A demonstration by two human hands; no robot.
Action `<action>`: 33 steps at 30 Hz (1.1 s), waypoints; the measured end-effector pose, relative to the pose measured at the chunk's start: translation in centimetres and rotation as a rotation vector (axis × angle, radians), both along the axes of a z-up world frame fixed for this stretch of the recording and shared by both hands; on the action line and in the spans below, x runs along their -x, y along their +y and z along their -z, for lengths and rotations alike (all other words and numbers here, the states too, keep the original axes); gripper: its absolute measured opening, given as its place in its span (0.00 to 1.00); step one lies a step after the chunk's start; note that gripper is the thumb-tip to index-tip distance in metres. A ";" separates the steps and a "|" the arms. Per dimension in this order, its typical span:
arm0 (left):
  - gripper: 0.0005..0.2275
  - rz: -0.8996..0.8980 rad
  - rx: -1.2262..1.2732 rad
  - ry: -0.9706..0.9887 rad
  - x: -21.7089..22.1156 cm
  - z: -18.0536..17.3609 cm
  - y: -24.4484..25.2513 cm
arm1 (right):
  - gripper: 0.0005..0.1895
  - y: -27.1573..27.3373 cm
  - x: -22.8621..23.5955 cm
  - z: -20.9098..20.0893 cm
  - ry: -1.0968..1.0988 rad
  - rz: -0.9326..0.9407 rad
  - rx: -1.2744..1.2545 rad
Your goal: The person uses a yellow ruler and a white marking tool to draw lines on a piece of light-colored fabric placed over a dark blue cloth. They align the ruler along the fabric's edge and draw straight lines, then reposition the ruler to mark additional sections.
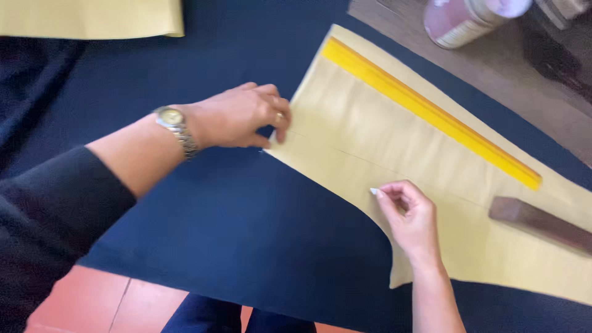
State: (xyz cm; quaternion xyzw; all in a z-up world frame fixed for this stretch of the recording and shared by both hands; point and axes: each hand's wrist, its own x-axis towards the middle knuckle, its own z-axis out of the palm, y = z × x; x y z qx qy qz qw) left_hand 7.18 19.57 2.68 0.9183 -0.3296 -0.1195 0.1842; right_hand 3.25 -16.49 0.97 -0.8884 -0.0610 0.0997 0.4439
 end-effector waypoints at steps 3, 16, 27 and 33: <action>0.07 -0.041 -0.088 0.014 0.1 -1.9 -1.0 | 0.04 -0.1 0.3 -0.5 0.052 -0.038 0.009; 0.04 0.018 0.127 -0.150 -0.6 4.7 -15.6 | 0.03 -1.1 0.5 0.0 -0.020 -0.117 0.053; 0.14 -0.043 -0.031 0.069 -0.2 4.5 -18.6 | 0.04 -0.6 0.9 -0.3 -0.142 -0.256 0.075; 0.13 -0.006 -0.060 0.101 -0.7 5.2 -18.6 | 0.03 1.0 0.5 -0.7 -0.168 -0.375 0.078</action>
